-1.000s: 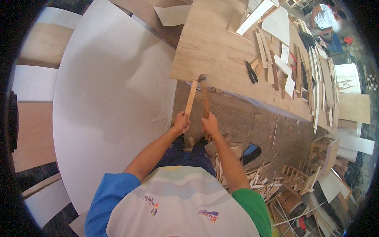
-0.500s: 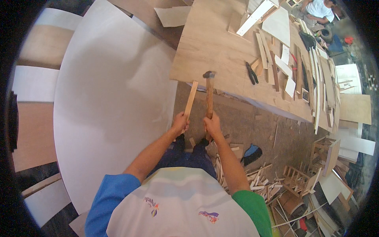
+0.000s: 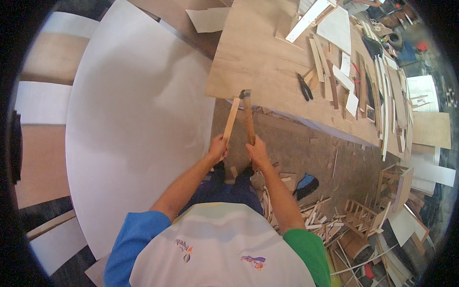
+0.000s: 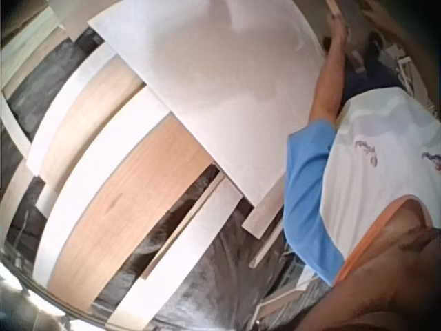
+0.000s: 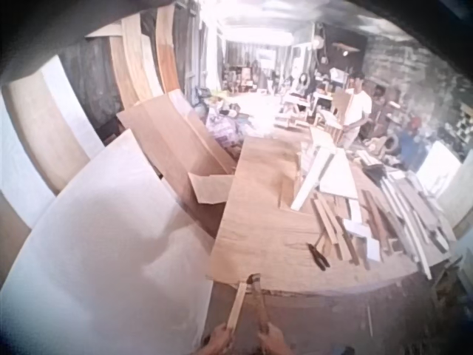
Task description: The person assembles a small wooden structure by hammering a thin piece of wood into another and using pliers to pull out or adjust small fasteners.
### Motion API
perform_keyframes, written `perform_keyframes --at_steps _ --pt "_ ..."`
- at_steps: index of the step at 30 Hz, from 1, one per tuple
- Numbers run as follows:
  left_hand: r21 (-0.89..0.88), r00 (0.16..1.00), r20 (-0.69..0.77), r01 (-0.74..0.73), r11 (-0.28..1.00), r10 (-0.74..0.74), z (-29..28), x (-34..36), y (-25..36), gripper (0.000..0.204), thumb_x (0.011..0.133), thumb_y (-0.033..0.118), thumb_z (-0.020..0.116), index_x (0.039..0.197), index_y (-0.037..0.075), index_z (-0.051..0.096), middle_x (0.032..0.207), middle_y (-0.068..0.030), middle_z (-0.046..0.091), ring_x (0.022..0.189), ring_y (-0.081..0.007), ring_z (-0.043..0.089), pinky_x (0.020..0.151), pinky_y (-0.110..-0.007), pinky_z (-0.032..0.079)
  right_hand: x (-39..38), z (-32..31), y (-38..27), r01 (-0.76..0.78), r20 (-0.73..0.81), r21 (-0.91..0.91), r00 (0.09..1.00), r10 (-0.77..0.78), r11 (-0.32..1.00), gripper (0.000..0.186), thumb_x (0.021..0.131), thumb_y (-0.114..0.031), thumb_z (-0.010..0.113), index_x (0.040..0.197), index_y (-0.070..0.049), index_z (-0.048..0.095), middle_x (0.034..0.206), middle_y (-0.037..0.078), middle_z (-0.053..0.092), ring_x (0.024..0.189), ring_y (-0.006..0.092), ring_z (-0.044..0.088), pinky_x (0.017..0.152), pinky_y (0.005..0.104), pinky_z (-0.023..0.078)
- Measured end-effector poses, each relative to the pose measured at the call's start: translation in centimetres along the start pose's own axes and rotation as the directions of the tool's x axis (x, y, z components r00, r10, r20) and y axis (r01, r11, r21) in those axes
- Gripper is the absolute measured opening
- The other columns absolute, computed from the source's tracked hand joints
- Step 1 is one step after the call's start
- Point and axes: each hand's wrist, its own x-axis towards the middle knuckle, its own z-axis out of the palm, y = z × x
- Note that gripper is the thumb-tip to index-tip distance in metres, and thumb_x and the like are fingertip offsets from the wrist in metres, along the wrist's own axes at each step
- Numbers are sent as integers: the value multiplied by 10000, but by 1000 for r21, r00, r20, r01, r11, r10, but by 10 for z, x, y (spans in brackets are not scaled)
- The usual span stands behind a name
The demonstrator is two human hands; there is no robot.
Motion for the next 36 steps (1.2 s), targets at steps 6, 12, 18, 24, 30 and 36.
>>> perform_keyframes --at_steps 6,12,18,24,30,36 --pt "-56 999 -3 -49 997 49 -1 15 -8 165 964 219 443 985 68 505 583 -40 444 398 -127 400 329 -277 323 14 -1 22 94 -95 -169 989 -111 981 142 771 -54 551 895 7 518 600 75 507 437 158 509 392 324 405" --pt "-69 996 13 -83 994 84 1 21 -7 161 960 201 431 949 56 501 577 -44 440 387 -133 395 319 -282 316 17 -7 14 107 -73 -327 988 -138 939 286 769 -155 596 968 36 526 748 185 609 636 325 608 616 406 484" --pt "-29 996 5 -94 995 94 -4 16 -7 166 957 187 423 938 39 496 593 -44 445 409 -132 406 323 -281 316 17 -2 -5 92 -91 -177 990 -109 980 155 765 -79 558 890 3 516 621 86 536 460 166 531 418 327 426" --pt "-41 996 24 -89 995 90 -4 18 -8 176 961 198 426 946 40 502 607 -45 451 407 -136 403 325 -285 320 22 1 31 391 -116 -428 870 -479 815 139 759 -70 560 859 9 505 601 69 514 436 156 508 403 317 409" --pt "61 995 -6 -99 993 100 -10 15 -17 182 969 210 442 966 40 507 616 -44 446 411 -132 407 319 -288 311 9 8 8 139 -170 -188 970 -172 972 96 776 -48 552 806 -18 465 604 62 509 451 135 501 400 310 402" --pt "9 993 108 -41 999 39 -21 24 -13 224 982 266 460 1015 51 515 642 -54 480 414 -141 429 340 -291 350 3 -18 -32 -120 -58 211 989 135 970 66 822 -31 522 846 -31 460 601 30 470 447 110 460 404 281 409"
